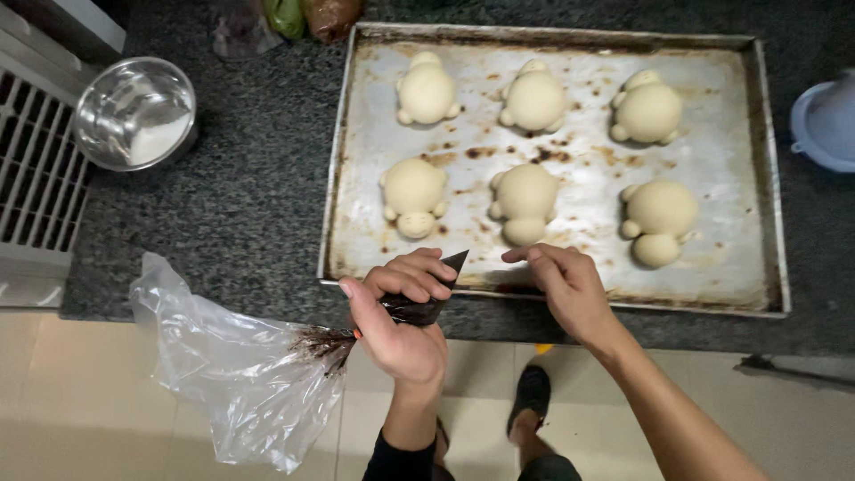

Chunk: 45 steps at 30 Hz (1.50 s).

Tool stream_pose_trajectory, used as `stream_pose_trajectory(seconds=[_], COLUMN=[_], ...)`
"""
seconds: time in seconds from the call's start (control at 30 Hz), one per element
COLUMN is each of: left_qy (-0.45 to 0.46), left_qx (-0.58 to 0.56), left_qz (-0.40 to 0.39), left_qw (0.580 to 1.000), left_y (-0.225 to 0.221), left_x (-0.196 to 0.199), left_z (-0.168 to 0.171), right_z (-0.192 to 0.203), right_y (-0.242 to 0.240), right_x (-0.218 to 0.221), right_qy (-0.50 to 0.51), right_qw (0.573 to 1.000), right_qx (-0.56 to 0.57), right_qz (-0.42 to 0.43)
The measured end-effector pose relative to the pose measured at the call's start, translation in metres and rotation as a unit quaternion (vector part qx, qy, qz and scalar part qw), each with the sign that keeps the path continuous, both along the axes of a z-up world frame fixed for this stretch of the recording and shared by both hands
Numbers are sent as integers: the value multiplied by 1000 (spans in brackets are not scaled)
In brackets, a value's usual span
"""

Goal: The person decorates turtle-shaped bread dough on a baking tray, first using a piping bag filled with dark chocolate to add eyes and smiles, and then using a second piping bag to swirl green icing onto the shells.

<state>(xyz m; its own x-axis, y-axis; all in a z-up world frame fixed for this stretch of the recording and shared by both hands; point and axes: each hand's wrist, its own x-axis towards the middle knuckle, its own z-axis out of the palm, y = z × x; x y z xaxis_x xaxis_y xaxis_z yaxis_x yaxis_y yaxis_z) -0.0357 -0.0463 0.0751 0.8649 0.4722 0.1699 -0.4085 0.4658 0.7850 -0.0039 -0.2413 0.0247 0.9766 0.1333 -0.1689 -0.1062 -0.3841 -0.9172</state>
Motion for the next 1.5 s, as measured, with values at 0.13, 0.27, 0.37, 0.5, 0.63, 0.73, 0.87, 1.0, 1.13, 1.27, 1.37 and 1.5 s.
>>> stream_pose_trajectory(seconds=[0.13,0.27,0.37,0.5,0.63,0.73,0.87,1.0,1.13,1.27,1.37,1.5], left_qy=[-12,-12,-9,7,-5,-14,-25,-46,-42,-39,-33,-28], left_qx=[4,1,3,29,48,55,58,55,73,78,77,97], left_qz=[21,51,71,90,90,84,67,45,47,48,46,48], left_qw=[1000,999,997,996,995,995,996,996,995,995,995,994], left_y=[-46,-83,-99,-105,-101,-97,-93,-92,-96,-98,-99,-99], left_x=[1,2,7,10,13,16,20,24,25,25,26,28], left_z=[-1,-10,-19,-27,-37,-42,-46,-55,-58,-61,-63,-66], right_z=[-3,-13,-15,-11,-15,-26,-37,-47,-58,-58,-54,-50], right_y=[-35,-58,-62,-52,-34,-18,-7,-12,-18,-17,-13,-13], right_x=[3,8,11,16,15,16,16,13,10,10,10,11], right_qy=[16,-45,1,-49,-17,-1,-8,-29,25,30,51,44], right_qw=[997,993,992,992,994,994,993,992,990,990,992,991], right_qx=[-72,-49,-74,-27,-28,27,58,77,114,118,107,109], right_qz=[23,93,105,118,104,110,104,95,83,71,51,58])
